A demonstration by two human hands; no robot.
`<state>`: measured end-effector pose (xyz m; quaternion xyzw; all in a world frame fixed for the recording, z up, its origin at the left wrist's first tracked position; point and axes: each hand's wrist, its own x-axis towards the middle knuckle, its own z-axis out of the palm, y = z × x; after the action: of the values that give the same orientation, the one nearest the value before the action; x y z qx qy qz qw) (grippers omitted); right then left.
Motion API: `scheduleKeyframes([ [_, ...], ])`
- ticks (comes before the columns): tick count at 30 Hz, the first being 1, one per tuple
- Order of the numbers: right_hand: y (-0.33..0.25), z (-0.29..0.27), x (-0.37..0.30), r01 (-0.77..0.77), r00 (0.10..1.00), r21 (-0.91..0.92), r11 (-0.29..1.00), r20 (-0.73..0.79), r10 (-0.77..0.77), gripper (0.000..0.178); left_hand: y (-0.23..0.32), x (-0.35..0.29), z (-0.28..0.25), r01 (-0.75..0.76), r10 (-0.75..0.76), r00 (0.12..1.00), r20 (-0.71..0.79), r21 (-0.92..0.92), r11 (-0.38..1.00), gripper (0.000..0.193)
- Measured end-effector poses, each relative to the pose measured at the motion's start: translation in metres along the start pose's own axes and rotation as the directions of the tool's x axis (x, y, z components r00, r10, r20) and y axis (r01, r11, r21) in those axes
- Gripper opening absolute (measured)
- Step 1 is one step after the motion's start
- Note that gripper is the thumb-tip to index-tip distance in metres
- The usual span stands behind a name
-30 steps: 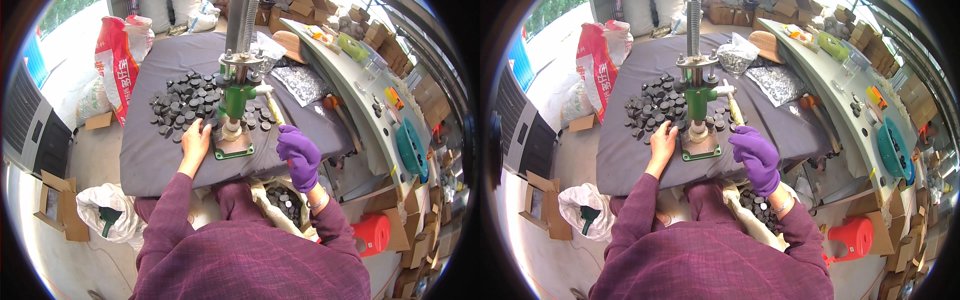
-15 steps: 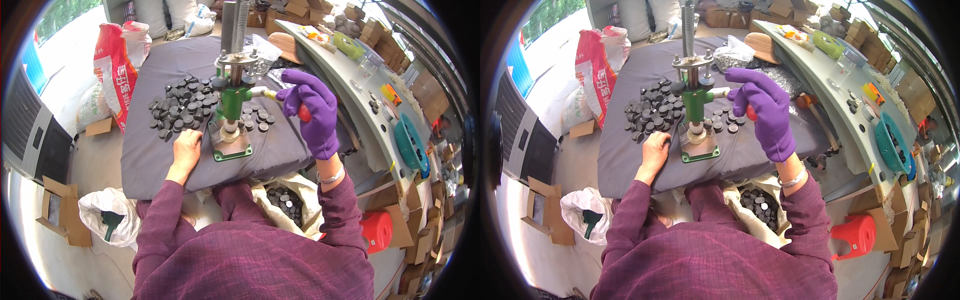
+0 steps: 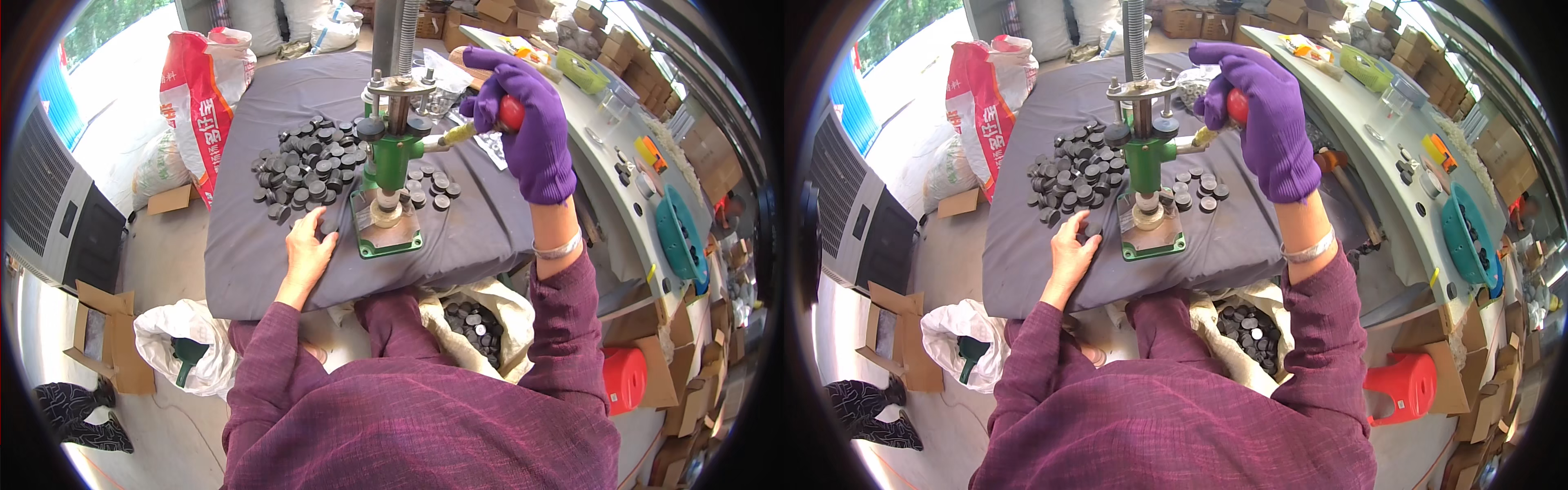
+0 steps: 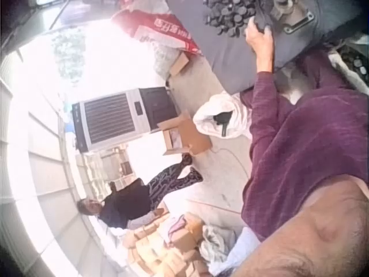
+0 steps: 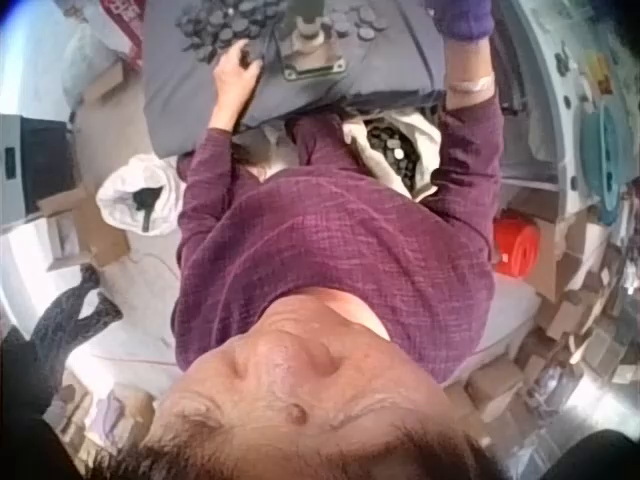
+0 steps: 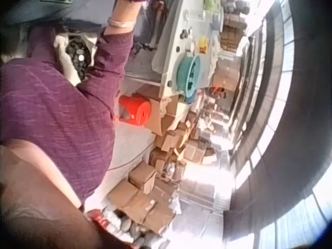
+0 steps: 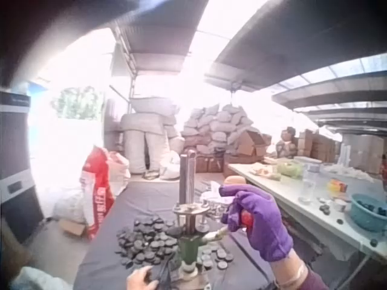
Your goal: The person assembles black plastic components using a manual lever press.
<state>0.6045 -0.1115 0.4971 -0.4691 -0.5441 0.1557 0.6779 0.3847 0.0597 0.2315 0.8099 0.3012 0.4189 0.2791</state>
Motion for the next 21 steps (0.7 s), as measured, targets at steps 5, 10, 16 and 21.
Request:
scheduleKeyframes([
  [5, 0.002, 0.003, 0.011, 0.005, 1.000, -0.012, 1.000, -0.026, -0.005, 0.042, 0.042, 0.017, 0.020, 0.025, -0.011, 0.997, 0.073, -0.195, 0.981, 0.068],
  [10, 0.004, 0.002, 0.010, 0.003, 0.999, 0.028, 1.000, -0.033, -0.002, 0.042, 0.054, 0.024, 0.042, -0.034, 0.043, 0.996, 0.076, -0.113, 0.993, 0.074],
  [16, 0.002, 0.004, 0.000, 0.043, 0.997, -0.027, 0.999, -0.059, -0.044, 0.046, 0.059, 0.025, 0.063, 0.003, 0.000, 1.000, 0.025, -0.129, 0.992, 0.077],
  [21, 0.011, 0.004, -0.031, 0.103, 0.992, 0.003, 0.995, -0.073, -0.102, 0.042, 0.060, 0.028, 0.073, 0.103, -0.100, 0.995, 0.026, -0.262, 0.960, 0.078],
])
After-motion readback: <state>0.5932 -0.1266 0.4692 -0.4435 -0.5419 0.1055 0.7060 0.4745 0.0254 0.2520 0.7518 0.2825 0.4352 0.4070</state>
